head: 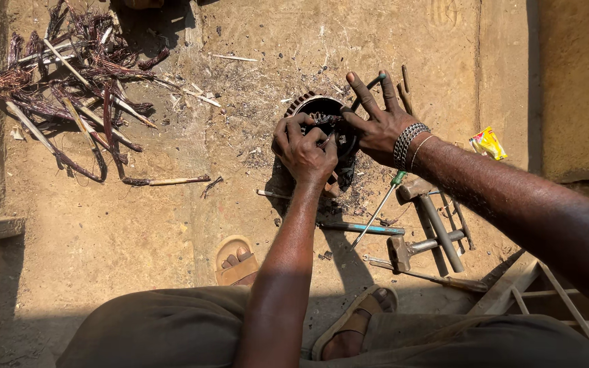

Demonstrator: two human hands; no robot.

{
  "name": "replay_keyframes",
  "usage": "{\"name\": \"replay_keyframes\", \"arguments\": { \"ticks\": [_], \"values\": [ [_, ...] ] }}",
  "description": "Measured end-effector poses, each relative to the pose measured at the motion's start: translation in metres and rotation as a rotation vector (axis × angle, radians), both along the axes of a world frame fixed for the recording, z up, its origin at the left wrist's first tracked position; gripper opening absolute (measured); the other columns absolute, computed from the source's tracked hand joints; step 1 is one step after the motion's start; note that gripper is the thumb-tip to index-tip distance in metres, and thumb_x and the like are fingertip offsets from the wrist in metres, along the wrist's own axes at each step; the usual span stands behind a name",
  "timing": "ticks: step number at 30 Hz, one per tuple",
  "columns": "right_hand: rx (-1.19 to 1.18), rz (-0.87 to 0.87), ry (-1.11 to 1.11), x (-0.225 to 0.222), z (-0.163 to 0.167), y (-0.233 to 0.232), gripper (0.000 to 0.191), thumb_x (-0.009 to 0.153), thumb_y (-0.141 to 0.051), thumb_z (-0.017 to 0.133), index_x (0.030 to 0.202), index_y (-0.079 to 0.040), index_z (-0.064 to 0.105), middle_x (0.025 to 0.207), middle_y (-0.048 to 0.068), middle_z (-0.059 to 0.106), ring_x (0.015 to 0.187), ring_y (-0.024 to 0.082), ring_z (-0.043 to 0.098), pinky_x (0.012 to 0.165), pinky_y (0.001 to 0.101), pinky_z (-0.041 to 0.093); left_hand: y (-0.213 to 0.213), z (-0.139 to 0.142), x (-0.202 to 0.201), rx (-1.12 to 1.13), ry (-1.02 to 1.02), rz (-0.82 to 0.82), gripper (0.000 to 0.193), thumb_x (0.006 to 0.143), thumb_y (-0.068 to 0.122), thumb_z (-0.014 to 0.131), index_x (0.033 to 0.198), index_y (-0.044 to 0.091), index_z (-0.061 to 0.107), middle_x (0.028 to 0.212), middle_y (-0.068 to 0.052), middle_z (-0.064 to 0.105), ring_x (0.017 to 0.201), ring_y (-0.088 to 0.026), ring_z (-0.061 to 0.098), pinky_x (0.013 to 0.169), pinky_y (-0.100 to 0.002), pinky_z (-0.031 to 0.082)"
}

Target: The person dismantles a burnt electric motor stator on the ground, pulling charred copper windings out of the laminated core by hand and setting them aside. They then hold a metal rod against the stator and strike it with a hammer to drive the remaining core out of the housing.

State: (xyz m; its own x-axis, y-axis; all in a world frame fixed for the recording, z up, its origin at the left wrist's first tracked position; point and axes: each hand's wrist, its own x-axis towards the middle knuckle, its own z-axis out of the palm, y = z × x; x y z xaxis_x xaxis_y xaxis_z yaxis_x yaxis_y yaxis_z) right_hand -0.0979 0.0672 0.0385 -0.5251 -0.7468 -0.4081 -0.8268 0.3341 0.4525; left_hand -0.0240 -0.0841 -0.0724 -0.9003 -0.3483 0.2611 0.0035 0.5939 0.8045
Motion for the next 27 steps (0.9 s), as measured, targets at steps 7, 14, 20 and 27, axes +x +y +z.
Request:
{"name": "replay_keyframes", "arguments": {
  "ticks": [7,14,20,27],
  "values": [
    [0.229,-0.075,-0.144,0.000,0.003,0.005,0.026,0.105,-0.038,0.052,0.109,-0.025,0.073,0.161,0.013,0.038,0.144,0.048,0.035,0.107,0.0608,0.041,0.000,-0.002,-0.004,-0.012,-0.022,-0.005,0.027,0.075,0.021,0.088,0.065,0.012,0.065,0.118,-0.005,0.057,0.135,-0.033,0.039,0.102,-0.057,0.042],
    [0.160,0.081,0.374,0.002,0.007,0.023,0.068,0.098,-0.044,0.049,0.157,-0.011,0.047,0.156,0.022,0.047,0.140,0.038,0.040,0.102,0.0502,0.037,-0.002,-0.010,-0.007,-0.034,0.065,-0.004,0.031,0.076,0.027,0.089,0.065,0.012,0.065,0.116,-0.007,0.056,0.132,-0.033,0.039,0.102,-0.057,0.044],
    [0.051,-0.129,0.381,-0.004,0.006,0.022,0.061,0.102,-0.042,0.044,0.150,-0.006,0.046,0.153,0.022,0.044,0.147,0.049,0.031,0.103,0.0698,0.038,0.001,-0.009,-0.006,-0.055,0.057,0.011,0.030,0.075,0.029,0.089,0.064,0.014,0.066,0.115,-0.005,0.058,0.130,-0.033,0.040,0.099,-0.059,0.042],
    [0.285,-0.044,0.375,-0.012,-0.002,0.039,0.044,0.093,-0.015,0.066,0.135,-0.011,0.052,0.126,0.016,0.055,0.097,0.028,0.058,0.046,0.0232,0.048,0.006,-0.011,-0.006,-0.035,0.071,0.032,0.029,0.085,0.033,0.083,0.071,0.012,0.068,0.117,-0.004,0.057,0.132,-0.033,0.041,0.102,-0.057,0.043]
  ]
}}
